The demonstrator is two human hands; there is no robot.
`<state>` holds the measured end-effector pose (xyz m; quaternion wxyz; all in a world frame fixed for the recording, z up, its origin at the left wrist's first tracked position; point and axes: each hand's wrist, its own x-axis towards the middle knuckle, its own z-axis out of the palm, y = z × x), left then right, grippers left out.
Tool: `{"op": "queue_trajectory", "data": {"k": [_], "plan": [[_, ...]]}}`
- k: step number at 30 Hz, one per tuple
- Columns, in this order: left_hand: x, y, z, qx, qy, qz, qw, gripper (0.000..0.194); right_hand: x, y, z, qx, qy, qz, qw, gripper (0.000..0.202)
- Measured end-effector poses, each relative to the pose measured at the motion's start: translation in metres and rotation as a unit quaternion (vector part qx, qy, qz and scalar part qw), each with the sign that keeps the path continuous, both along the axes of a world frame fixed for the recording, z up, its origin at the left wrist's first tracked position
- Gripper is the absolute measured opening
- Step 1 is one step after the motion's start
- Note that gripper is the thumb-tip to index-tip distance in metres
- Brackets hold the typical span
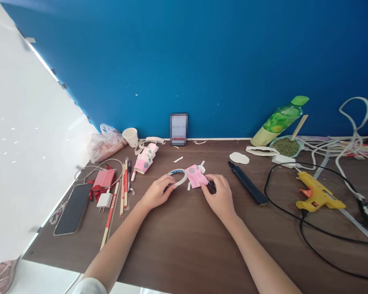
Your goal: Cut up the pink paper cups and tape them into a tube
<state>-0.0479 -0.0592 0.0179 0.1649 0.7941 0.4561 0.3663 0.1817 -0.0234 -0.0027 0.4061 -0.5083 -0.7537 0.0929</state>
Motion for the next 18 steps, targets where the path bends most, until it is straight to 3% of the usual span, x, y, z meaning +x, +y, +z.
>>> {"op": "queue_trajectory", "data": {"k": [3,6,8,14,18], "plan": [[0.007,-0.003,0.000,0.007,0.019,-0.020,1.000,0.018,-0.003,-0.003,0.001,0.017,-0.004,0.017,1.000,0.023],[0.009,-0.002,-0.005,0.044,0.067,0.010,0.997,0.018,-0.002,-0.003,-0.001,0.016,-0.076,-0.084,0.993,0.027],[0.007,0.001,-0.011,0.074,0.096,0.049,0.991,0.018,-0.001,0.000,-0.005,0.004,-0.113,-0.118,0.987,0.028],[0.000,0.009,-0.024,0.051,0.143,0.124,0.981,0.018,0.000,0.005,-0.007,-0.033,-0.002,-0.067,0.997,0.018],[0.006,0.007,-0.020,0.028,0.018,0.148,0.988,0.035,-0.002,0.001,0.003,-0.047,0.077,0.014,0.996,0.014]]}}
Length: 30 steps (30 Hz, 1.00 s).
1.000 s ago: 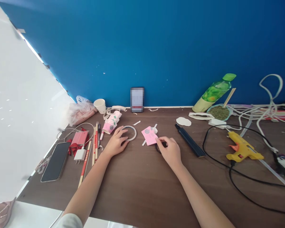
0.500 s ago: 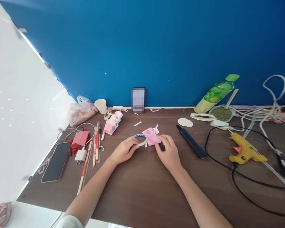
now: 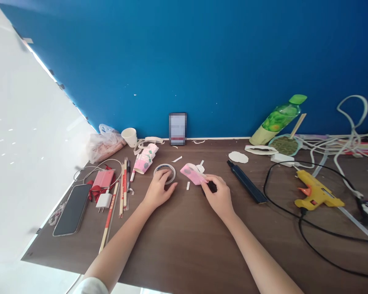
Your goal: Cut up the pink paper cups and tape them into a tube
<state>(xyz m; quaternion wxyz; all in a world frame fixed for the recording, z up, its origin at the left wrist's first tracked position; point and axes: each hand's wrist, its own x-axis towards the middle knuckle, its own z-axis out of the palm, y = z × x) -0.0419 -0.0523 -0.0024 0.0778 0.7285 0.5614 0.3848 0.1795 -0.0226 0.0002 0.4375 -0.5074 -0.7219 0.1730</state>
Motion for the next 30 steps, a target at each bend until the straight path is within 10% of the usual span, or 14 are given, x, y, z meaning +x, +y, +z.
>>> {"op": "queue_trajectory", "data": {"k": [10,18,30], "plan": [[0.013,-0.006,0.010,-0.186,-0.358,-0.056,0.913,0.029,-0.010,-0.014,0.008,-0.161,0.162,0.089,0.970,0.031],[0.010,-0.005,0.015,-0.228,-0.380,-0.031,0.896,0.033,-0.010,-0.009,0.009,-0.281,0.284,0.077,0.914,0.029],[0.006,-0.002,0.009,-0.218,-0.353,-0.043,0.909,0.034,-0.007,-0.008,0.012,-0.275,0.252,0.063,0.926,0.023]]}}
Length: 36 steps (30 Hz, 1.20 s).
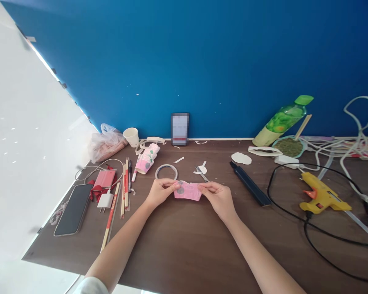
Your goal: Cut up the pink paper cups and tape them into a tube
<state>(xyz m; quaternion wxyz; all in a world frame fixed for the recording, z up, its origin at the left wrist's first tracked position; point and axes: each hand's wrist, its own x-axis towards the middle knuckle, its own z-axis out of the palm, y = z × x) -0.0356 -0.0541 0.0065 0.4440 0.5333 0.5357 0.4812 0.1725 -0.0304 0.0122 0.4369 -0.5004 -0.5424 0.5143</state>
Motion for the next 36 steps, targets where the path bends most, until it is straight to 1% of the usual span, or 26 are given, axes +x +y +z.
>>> {"op": "queue_trajectory", "data": {"k": [1,3,4,5,7,8,10,12,14,16,18,20,22,24,27,29,32,36], "plan": [[-0.002,0.000,0.000,0.026,0.024,0.007,0.999,0.034,0.001,0.001,0.000,0.007,-0.005,-0.011,1.000,0.023],[-0.007,0.000,0.001,0.099,0.116,0.024,0.988,0.031,0.004,0.002,-0.001,0.023,-0.010,-0.042,0.999,0.025],[-0.010,0.000,0.000,0.139,0.185,0.030,0.973,0.029,0.005,0.004,-0.003,0.030,-0.012,-0.057,0.998,0.026],[-0.014,0.001,-0.001,0.173,0.254,0.035,0.951,0.028,0.007,0.005,-0.005,0.037,-0.016,-0.072,0.997,0.027],[-0.019,0.002,-0.005,0.209,0.362,0.038,0.908,0.028,0.010,0.007,-0.009,0.054,-0.034,-0.096,0.993,0.028],[-0.021,0.003,-0.007,0.216,0.397,0.036,0.891,0.027,0.011,0.008,-0.010,0.066,-0.049,-0.105,0.991,0.029],[-0.023,0.006,-0.013,0.223,0.435,0.024,0.872,0.019,0.013,0.009,-0.013,0.094,-0.080,-0.119,0.985,0.028],[-0.023,0.007,-0.017,0.233,0.442,0.010,0.866,0.015,0.015,0.010,-0.013,0.111,-0.105,-0.131,0.980,0.029],[-0.022,0.008,-0.018,0.244,0.430,0.008,0.869,0.015,0.016,0.012,-0.014,0.111,-0.123,-0.146,0.975,0.029],[-0.020,0.007,-0.016,0.254,0.412,0.019,0.875,0.015,0.019,0.015,-0.015,0.112,-0.143,-0.162,0.970,0.029],[-0.018,0.005,-0.013,0.258,0.394,0.021,0.882,0.015,0.021,0.018,-0.017,0.140,-0.175,-0.173,0.959,0.028],[-0.015,0.002,-0.008,0.263,0.384,0.003,0.885,0.015,0.023,0.020,-0.018,0.202,-0.220,-0.183,0.936,0.024],[-0.011,-0.001,-0.002,0.270,0.384,-0.027,0.883,0.014,0.021,0.019,-0.017,0.282,-0.256,-0.187,0.906,0.019],[-0.006,-0.004,0.002,0.282,0.391,-0.048,0.875,0.014,0.016,0.014,-0.013,0.348,-0.254,-0.161,0.888,0.014],[0.003,-0.008,0.006,0.312,0.386,-0.065,0.866,0.013,0.001,0.001,-0.006,0.405,-0.195,-0.063,0.891,0.008],[0.008,-0.011,0.005,0.329,0.369,-0.070,0.867,0.013,-0.010,-0.007,-0.003,0.414,-0.165,-0.010,0.895,0.009],[0.014,-0.014,0.001,0.315,0.349,-0.078,0.879,0.017,-0.020,-0.015,-0.002,0.393,-0.129,0.020,0.910,0.008],[0.019,-0.016,-0.004,0.241,0.366,-0.092,0.894,0.019,-0.023,-0.020,-0.007,0.340,-0.088,0.023,0.936,0.009]]}}
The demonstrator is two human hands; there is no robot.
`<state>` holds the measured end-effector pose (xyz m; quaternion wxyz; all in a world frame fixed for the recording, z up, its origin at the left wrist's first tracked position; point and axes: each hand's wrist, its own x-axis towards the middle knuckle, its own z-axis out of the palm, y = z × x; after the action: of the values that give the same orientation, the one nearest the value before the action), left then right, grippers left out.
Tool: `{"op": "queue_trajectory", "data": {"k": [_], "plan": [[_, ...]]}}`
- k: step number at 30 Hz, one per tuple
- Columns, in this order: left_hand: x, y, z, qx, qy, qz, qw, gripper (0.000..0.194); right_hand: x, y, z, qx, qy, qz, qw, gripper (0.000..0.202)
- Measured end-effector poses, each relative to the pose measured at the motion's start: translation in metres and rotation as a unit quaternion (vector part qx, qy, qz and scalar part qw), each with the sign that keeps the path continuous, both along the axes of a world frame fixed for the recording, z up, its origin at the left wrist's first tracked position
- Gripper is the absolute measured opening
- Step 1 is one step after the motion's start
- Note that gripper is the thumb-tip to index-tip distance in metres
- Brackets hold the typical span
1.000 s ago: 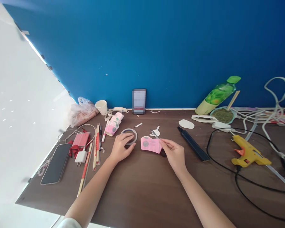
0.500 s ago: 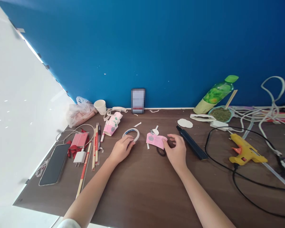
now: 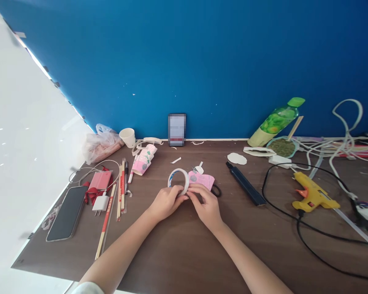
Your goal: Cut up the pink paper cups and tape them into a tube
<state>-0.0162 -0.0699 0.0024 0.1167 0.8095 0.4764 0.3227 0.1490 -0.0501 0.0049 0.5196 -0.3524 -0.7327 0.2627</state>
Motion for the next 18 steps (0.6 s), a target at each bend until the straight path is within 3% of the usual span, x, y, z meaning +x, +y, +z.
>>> {"op": "queue_trajectory", "data": {"k": [5,9,18], "plan": [[0.005,-0.003,0.003,-0.017,-0.009,-0.026,0.999,0.019,0.001,-0.001,-0.010,-0.052,0.039,-0.016,0.998,0.012],[0.005,-0.003,0.005,-0.026,-0.016,-0.067,0.997,0.028,0.002,-0.001,-0.008,-0.035,0.041,-0.026,0.998,0.011],[0.002,0.000,0.003,0.045,0.095,-0.070,0.992,0.026,0.006,0.003,0.001,-0.017,0.018,-0.009,1.000,0.008]]}}
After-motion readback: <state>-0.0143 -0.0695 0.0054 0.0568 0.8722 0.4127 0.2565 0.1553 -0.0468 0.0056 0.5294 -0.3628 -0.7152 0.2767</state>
